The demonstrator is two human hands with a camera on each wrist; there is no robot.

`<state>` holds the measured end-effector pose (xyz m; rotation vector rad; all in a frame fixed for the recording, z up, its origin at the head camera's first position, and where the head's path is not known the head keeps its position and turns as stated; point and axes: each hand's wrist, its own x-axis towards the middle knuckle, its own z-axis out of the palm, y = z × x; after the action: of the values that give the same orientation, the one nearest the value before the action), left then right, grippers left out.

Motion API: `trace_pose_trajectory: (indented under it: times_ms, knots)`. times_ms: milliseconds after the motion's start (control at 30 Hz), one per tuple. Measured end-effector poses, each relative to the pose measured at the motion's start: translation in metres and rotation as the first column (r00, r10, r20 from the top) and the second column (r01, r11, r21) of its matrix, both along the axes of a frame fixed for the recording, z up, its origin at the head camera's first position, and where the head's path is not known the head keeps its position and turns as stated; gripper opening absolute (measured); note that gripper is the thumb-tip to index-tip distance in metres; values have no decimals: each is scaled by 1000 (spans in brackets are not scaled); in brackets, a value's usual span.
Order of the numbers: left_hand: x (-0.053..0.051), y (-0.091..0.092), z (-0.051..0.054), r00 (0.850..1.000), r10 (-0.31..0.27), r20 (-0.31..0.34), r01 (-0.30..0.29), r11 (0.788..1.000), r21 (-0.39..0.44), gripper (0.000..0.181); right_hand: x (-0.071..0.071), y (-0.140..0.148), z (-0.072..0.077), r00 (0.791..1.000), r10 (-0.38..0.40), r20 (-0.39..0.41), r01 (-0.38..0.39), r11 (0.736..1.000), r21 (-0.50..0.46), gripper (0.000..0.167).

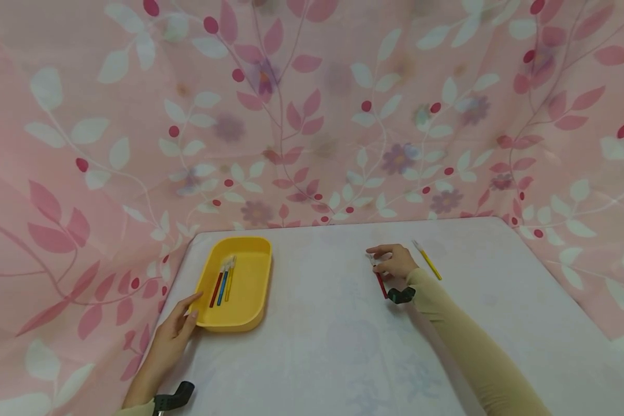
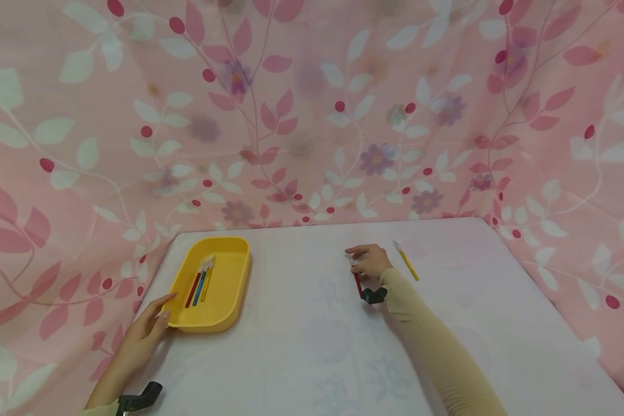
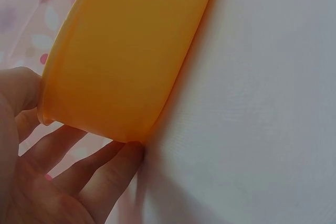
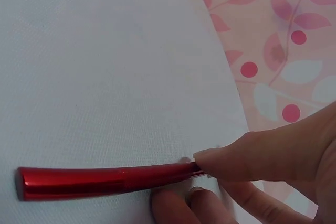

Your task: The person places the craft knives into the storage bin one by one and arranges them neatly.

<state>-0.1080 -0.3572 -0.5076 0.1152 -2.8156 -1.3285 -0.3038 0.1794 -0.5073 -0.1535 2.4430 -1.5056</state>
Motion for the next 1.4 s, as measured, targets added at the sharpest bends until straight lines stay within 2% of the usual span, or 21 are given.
trace_pose_trajectory:
  times_ms: [300,533,833,967,1133,1233,1400]
  knots:
    - [1,1,1,1000,3,19,-3,1000,10,54,-1,-4,3,1000,9,-18,-8,998,54,57]
    - [1,2,1,1000,-1,17,1,1000,12,54,-4,-9,2,995,48,-84,-32,984,177,55]
    - [2,2,2,1000,3,5,-3,1000,6,55,-10,-10,-4,996,63,-69,-48,981,190,54]
    - [2,1,2,1000,-4,5,4,1000,12,55,-12,-11,-3,991,108,-79,-85,964,254,55]
    - [1,1,1,1000,-9,8,9,1000,12,55,-11,-16,4,983,141,-117,-92,933,348,52]
    - [1,1,1,1000,-2,19,2,1000,11,55,-9,-16,7,982,140,-127,-87,932,352,53]
    - [0,0,0,1000,-6,17,6,1000,11,54,-8,-11,4,981,126,-148,-74,946,316,56]
